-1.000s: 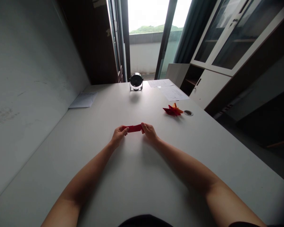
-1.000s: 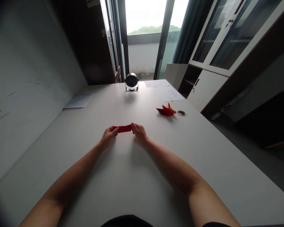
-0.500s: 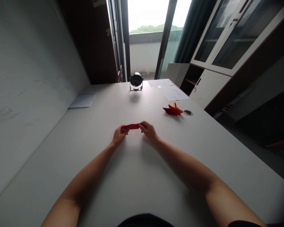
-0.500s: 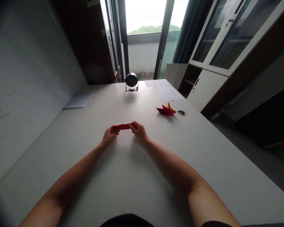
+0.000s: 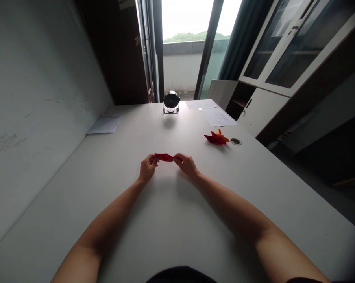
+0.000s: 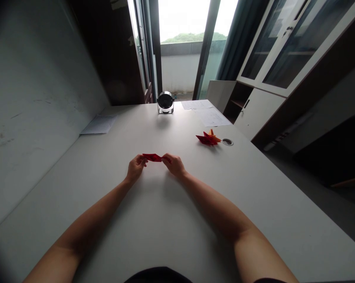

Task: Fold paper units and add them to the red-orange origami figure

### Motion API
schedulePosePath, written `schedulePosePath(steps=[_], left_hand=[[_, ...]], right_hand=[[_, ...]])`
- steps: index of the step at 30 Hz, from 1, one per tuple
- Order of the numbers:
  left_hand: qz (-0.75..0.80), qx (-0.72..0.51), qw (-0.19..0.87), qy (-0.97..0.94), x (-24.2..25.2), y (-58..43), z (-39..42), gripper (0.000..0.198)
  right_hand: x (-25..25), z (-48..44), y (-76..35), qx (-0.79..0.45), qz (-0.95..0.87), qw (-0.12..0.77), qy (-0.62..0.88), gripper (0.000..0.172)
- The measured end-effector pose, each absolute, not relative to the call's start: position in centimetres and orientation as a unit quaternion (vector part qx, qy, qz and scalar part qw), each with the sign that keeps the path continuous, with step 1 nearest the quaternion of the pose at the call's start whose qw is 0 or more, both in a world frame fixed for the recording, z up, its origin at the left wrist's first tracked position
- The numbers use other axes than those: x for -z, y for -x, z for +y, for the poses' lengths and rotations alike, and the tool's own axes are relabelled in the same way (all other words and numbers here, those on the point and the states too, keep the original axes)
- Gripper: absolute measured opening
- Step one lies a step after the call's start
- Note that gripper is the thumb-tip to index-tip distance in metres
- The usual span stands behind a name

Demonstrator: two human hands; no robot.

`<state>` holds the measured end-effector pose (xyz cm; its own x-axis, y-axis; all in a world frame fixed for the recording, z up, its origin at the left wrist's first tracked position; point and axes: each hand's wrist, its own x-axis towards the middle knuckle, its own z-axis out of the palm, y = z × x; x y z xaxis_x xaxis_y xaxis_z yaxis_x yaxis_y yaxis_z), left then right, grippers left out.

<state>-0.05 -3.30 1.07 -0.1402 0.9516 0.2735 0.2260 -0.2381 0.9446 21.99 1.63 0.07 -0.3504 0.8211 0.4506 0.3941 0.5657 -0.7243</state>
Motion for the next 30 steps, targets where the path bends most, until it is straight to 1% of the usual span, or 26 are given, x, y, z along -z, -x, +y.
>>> schedulePosePath(steps=[4,8,10,14,17,21,30], left_hand=[[0.549,-0.532,0.315,-0.562,-1.1,0.2,-3.2,0.023],[0.568,-0.521,0.307,-0.558,-0.7,0.4,-3.0,0.027],[0.573,-0.517,0.305,-0.557,-0.5,0.5,-2.9,0.027],[0.579,-0.498,0.312,-0.565,-0.4,0.7,-2.9,0.026],[0.578,-0.474,0.314,-0.585,-0.4,0.7,-2.9,0.023],[0.579,-0.455,0.309,-0.602,-0.4,0.7,-2.9,0.023],[0.578,-0.436,0.297,-0.622,-0.7,0.6,-3.2,0.020]], right_hand=[[0.0,2.2,-22.4,-0.251,-0.789,0.410,0.383,0.020],[-0.4,4.1,-24.4,-0.247,-0.783,0.407,0.401,0.024],[-0.4,5.6,-26.4,-0.206,-0.769,0.408,0.448,0.024],[0.3,8.5,-31.3,-0.083,-0.695,0.404,0.589,0.026],[1.2,9.8,-34.6,-0.037,-0.616,0.393,0.682,0.028],[2.1,10.6,-37.1,-0.018,-0.547,0.383,0.744,0.026],[1.9,10.7,-38.4,-0.012,-0.463,0.405,0.788,0.017]])
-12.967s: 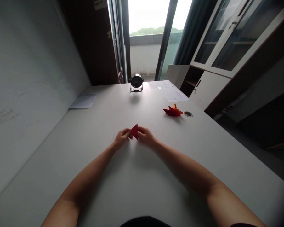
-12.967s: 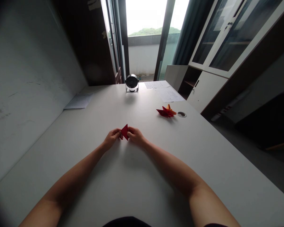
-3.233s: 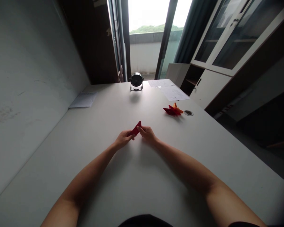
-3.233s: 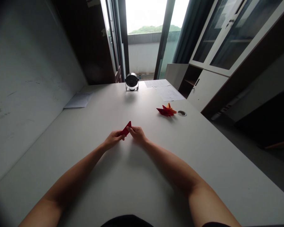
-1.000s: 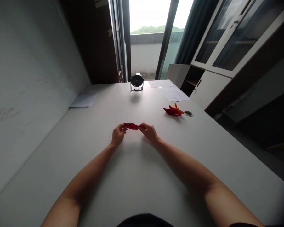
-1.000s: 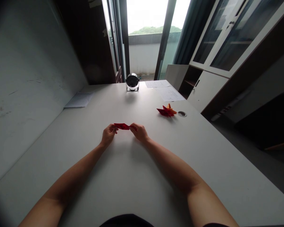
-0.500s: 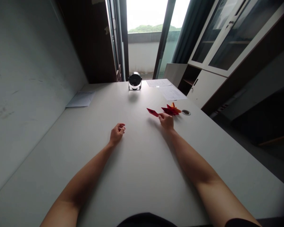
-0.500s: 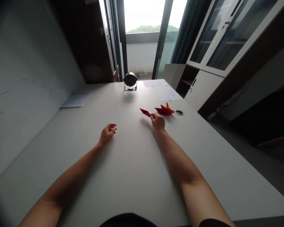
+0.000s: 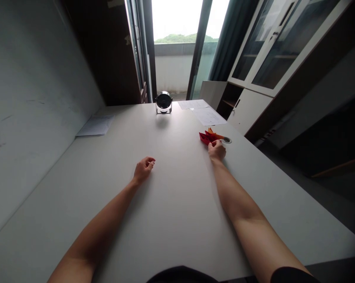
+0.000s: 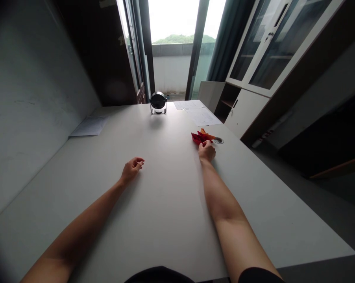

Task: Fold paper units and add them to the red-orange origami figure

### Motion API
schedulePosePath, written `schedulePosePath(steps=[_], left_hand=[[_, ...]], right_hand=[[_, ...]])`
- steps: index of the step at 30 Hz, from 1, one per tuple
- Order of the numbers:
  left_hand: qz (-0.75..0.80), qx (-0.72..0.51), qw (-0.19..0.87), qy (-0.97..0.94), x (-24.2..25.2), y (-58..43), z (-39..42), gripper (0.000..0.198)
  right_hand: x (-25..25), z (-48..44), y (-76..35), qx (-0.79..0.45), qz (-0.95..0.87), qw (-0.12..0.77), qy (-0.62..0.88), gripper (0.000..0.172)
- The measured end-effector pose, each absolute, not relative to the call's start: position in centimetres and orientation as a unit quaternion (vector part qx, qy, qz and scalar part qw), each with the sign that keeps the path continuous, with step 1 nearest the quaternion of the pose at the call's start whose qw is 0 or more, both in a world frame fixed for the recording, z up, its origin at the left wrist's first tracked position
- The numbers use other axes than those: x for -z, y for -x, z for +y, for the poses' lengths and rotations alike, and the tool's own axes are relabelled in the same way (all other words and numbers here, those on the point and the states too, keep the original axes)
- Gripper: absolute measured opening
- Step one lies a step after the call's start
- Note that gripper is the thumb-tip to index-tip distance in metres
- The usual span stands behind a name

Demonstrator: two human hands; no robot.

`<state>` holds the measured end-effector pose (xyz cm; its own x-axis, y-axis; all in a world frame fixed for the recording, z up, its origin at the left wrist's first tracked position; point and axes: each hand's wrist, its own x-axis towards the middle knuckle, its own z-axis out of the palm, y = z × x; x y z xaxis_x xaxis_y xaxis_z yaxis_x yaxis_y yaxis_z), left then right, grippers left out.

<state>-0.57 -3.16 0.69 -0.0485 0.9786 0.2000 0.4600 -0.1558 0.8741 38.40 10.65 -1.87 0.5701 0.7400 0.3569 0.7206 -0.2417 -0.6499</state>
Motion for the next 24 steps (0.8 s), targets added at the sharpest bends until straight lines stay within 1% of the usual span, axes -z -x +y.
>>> schedulePosePath(steps=[3,7,8,12,17,19,24], left_hand=[[0.579,-0.426,0.288,-0.633,-0.8,0.6,-3.2,0.019],[0.579,-0.413,0.251,-0.657,-0.8,0.7,-3.1,0.019],[0.578,-0.409,0.245,-0.662,-0.8,0.8,-3.1,0.019],[0.576,-0.379,0.217,-0.691,-0.5,1.6,-2.6,0.020],[0.572,-0.323,0.134,-0.742,-0.2,3.0,-1.4,0.020],[0.567,-0.301,0.100,-0.760,-0.1,3.3,-1.0,0.025],[0.544,-0.233,0.069,-0.803,0.5,3.1,-0.6,0.052]], right_hand=[[1.5,10.4,-38.1,-0.024,-0.466,0.403,0.787,0.018],[0.8,9.7,-36.8,-0.013,-0.506,0.423,0.752,0.031],[0.6,9.5,-36.3,-0.002,-0.526,0.429,0.735,0.032],[0.0,8.4,-33.3,0.008,-0.642,0.428,0.636,0.021],[0.3,6.3,-28.6,-0.043,-0.767,0.389,0.508,0.021],[0.5,5.5,-27.2,-0.058,-0.798,0.373,0.470,0.023],[0.7,4.8,-26.3,-0.054,-0.863,0.319,0.388,0.034]])
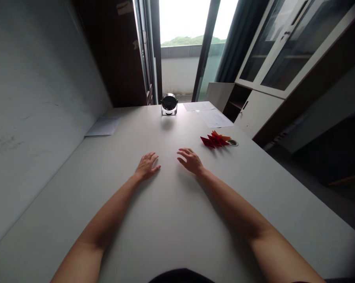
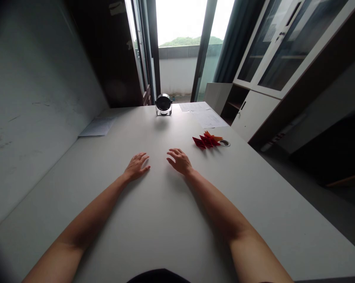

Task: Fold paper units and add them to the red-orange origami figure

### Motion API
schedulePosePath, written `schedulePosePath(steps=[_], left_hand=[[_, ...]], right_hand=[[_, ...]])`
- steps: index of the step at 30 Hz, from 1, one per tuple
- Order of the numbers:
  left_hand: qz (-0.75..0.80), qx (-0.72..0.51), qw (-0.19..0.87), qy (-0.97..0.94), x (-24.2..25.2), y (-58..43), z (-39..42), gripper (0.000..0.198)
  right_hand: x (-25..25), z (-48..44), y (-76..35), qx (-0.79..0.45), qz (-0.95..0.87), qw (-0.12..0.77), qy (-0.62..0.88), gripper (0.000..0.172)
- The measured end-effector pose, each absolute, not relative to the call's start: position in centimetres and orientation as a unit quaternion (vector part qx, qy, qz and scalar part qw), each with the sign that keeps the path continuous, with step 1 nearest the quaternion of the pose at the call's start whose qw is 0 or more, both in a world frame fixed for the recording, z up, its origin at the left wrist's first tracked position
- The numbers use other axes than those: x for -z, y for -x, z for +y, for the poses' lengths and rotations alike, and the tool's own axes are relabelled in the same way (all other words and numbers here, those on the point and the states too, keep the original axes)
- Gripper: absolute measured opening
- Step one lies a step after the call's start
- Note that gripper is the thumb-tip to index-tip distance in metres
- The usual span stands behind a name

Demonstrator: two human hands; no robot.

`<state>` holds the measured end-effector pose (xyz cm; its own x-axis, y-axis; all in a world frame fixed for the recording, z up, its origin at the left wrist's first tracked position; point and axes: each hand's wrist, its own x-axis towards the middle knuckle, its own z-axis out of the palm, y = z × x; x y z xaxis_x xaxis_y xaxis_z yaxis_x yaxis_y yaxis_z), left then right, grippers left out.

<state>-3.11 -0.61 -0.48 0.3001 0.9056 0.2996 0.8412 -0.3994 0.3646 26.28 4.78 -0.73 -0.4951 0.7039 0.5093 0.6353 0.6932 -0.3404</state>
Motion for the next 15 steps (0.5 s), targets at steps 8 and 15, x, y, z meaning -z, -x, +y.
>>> schedulePosePath(steps=[8,15], left_hand=[[0.553,-0.185,0.065,-0.809,1.4,3.1,-0.5,0.066],[0.533,-0.119,0.089,-0.833,1.7,3.6,0.3,0.080]], right_hand=[[1.4,4.7,-25.1,-0.032,-0.896,0.218,0.386,0.062],[1.1,4.0,-24.4,-0.038,-0.922,0.167,0.349,0.071]])
